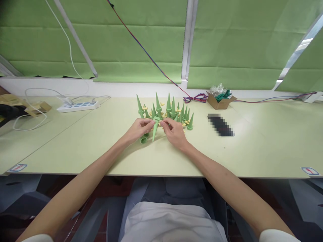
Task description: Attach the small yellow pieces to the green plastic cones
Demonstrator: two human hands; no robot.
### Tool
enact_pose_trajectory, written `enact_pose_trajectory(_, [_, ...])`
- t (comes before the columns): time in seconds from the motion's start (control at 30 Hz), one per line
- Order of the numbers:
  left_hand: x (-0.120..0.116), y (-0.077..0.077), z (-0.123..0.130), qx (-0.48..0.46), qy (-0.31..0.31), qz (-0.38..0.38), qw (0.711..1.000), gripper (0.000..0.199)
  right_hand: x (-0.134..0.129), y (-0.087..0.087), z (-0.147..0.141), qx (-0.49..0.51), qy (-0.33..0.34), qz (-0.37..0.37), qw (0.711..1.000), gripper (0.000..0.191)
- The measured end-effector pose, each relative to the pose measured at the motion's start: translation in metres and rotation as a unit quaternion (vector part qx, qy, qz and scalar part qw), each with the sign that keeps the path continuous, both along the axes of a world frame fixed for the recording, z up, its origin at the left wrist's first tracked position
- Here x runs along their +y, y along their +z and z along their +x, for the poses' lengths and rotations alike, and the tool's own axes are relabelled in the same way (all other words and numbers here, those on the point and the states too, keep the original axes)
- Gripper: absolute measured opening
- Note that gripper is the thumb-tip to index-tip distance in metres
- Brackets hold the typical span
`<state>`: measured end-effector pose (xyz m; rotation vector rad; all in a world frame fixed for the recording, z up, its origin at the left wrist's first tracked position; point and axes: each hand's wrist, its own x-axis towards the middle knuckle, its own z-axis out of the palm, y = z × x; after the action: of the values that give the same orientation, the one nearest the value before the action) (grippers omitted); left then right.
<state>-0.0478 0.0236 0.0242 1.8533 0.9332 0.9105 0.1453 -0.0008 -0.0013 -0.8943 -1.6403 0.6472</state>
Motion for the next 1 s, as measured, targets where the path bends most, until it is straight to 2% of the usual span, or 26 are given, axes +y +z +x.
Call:
enact_pose_trajectory(0.2, [-0.004, 0.003, 0.001, 0.012, 0.019, 0.041, 0.999, 0.046, -0.001, 0.001, 0.001, -0.027, -0.015, -0.01, 0.999, 0.043])
enact_pose_trajectory(0.37, [-0.002, 0.001, 0.002, 0.023, 0.023, 0.086, 0.996, 0.038, 0.002, -0.002, 0.001, -0.013, 0.005, -0.044, 0.999, 0.047])
enact_pose_trajectory(0.53, [0.004, -0.006, 0.003, 0.025, 0.025, 0.166, 0.985, 0.038, 0.008, -0.005, -0.001, 0.039, 0.037, -0.109, 0.993, 0.046])
enact_pose_trajectory(0.7, [0.006, -0.01, 0.004, 0.016, 0.021, 0.221, 0.975, 0.036, 0.007, -0.001, -0.003, 0.085, 0.063, -0.173, 0.979, 0.045])
enact_pose_trajectory(0.9, [0.002, -0.008, 0.008, 0.031, 0.037, 0.214, 0.976, 0.033, 0.007, 0.0, -0.004, 0.104, 0.053, -0.185, 0.976, 0.045])
enact_pose_trajectory(1.0, [0.001, -0.007, 0.009, 0.027, 0.056, 0.181, 0.982, 0.037, 0.009, -0.004, -0.003, 0.094, 0.041, -0.154, 0.983, 0.048])
